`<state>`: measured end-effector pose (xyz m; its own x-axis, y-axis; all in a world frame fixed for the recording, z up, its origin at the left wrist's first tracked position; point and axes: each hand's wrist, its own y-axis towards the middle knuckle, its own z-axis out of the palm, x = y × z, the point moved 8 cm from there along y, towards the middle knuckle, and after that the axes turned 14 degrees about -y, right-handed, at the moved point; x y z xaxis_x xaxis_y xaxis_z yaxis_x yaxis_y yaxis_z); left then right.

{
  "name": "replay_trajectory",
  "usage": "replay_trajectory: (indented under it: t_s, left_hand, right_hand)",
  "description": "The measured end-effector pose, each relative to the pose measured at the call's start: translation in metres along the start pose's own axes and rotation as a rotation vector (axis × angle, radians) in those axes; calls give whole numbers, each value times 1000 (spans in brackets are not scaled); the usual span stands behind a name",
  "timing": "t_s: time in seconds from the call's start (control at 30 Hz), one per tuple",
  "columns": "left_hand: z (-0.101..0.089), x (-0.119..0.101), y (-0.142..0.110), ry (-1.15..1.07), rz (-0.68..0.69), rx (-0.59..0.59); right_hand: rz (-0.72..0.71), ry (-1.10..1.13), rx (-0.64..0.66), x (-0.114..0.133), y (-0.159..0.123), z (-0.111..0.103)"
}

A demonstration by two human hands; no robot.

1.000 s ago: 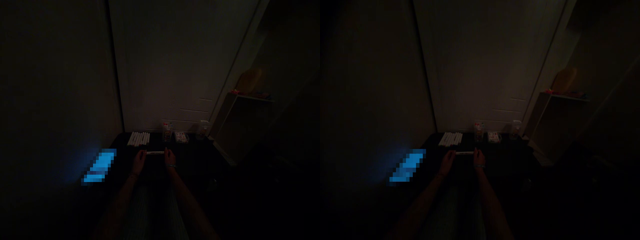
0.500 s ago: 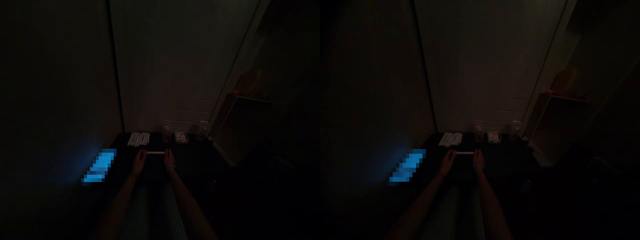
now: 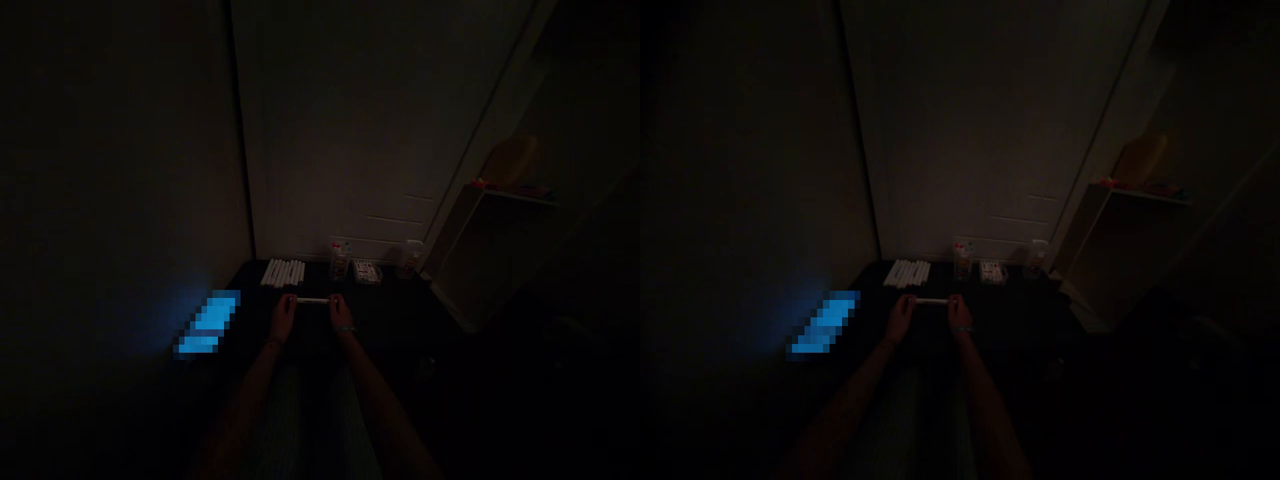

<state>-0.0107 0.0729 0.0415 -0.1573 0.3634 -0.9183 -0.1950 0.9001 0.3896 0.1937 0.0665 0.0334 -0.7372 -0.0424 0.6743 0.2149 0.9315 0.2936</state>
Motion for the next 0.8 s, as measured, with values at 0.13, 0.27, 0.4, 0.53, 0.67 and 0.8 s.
replay_trajectory:
  t_s: [0.13, 0.27, 0.4, 0.53, 0.67, 0.8]
  left_hand:
    - [3, -3, -1, 13, -8, 18]
    - [4, -6, -3, -6, -1, 43]
    - [3, -3, -4, -23, -52, 32]
    - [3, 0, -2, 0, -43, 24]
    - [3, 1, -1, 66, -7, 26]
    - [3, -1, -3, 89, 17, 47]
  right_hand:
    - [58, -34, -52, -6, 1, -2]
    - [81, -93, -90, -8, 2, -4]
    - [77, -180, -75, -8, 1, -3]
    - [78, -226, -59, -6, 1, -4]
    - [78, -213, -46, -5, 0, -4]
    - [31, -161, 8, -1, 1, 0]
